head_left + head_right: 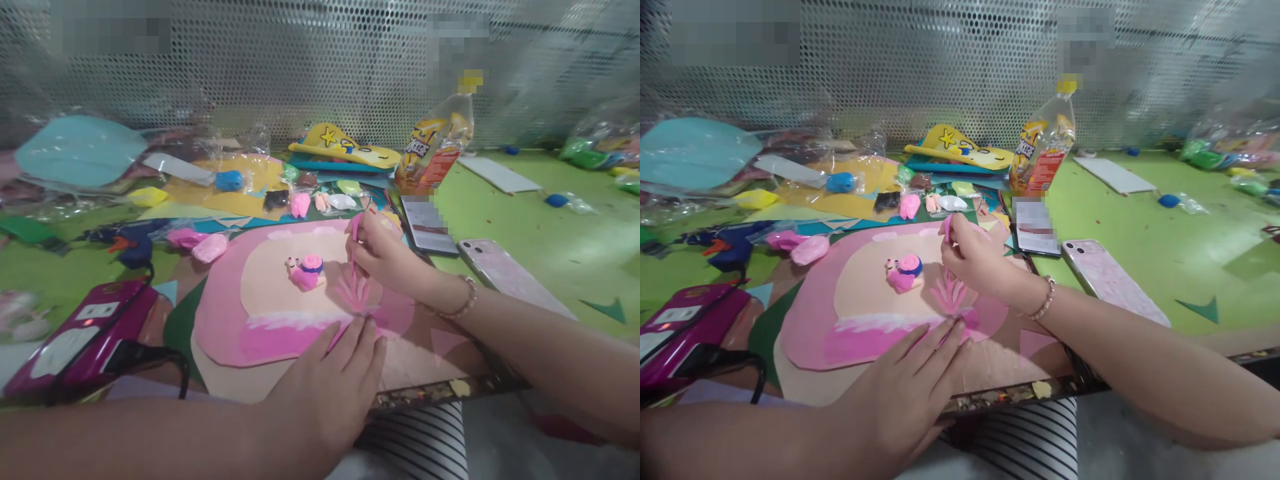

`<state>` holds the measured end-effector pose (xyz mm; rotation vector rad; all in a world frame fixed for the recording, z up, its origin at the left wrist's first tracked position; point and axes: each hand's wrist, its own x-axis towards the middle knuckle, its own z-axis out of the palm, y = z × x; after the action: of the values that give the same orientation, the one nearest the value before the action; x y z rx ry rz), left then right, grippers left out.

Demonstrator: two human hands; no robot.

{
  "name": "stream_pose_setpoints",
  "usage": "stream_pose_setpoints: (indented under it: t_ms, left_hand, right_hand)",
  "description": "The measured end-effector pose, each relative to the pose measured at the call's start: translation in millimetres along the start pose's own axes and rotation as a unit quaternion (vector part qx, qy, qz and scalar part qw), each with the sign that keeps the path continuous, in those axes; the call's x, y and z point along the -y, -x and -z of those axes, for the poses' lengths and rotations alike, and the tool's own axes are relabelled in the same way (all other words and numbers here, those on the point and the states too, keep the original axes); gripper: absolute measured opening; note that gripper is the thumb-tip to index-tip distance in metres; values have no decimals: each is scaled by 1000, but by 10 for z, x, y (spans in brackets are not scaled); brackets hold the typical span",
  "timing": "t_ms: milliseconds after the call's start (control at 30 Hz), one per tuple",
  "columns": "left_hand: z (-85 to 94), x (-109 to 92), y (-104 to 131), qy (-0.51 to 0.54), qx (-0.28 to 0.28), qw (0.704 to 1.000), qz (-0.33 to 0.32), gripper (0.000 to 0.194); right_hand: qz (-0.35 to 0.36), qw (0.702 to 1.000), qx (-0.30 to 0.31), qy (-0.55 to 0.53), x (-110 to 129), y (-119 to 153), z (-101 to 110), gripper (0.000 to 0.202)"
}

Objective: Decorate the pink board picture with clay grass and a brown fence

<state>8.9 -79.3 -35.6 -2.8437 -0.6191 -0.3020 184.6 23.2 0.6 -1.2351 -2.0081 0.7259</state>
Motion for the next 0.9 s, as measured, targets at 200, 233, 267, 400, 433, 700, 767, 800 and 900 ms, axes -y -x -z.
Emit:
stream_pose_setpoints:
  t_ms: [200,233,267,400,433,700,767,800,900]
  left_hand:
    - [22,-5,3,-5,5,1000,-4,50]
    - [25,-4,3,-7,6,1000,-5,50]
    - [27,-2,3,-10,6,1000,-6,49]
    - [37,11,-3,-17,2,1000,-9,51]
    - [40,13,-6,-18,3,1000,-10,51]
    - [55,9,-10,-15,13,1000,-8,51]
    - [55,10,-2,-15,12,1000,-11,52]
    - [55,11,2,-17,12,1000,-12,52]
    - [54,12,12,-31,7,999,-10,52]
  right_hand:
    - [8,1000,8,-4,-18,9,-12,15]
    - [6,1000,8,-2,-18,12,-13,15]
    - [4,1000,9,-1,-16,16,-14,15]
    - [11,1000,18,-4,0,32,-15,17]
    - [13,1000,21,-5,3,35,-15,18]
    - [60,997,-19,39,30,36,110,4]
    - [55,996,5,70,58,46,176,15]
    - [46,996,27,70,75,54,207,24]
    - [3,995,92,-27,128,82,277,34]
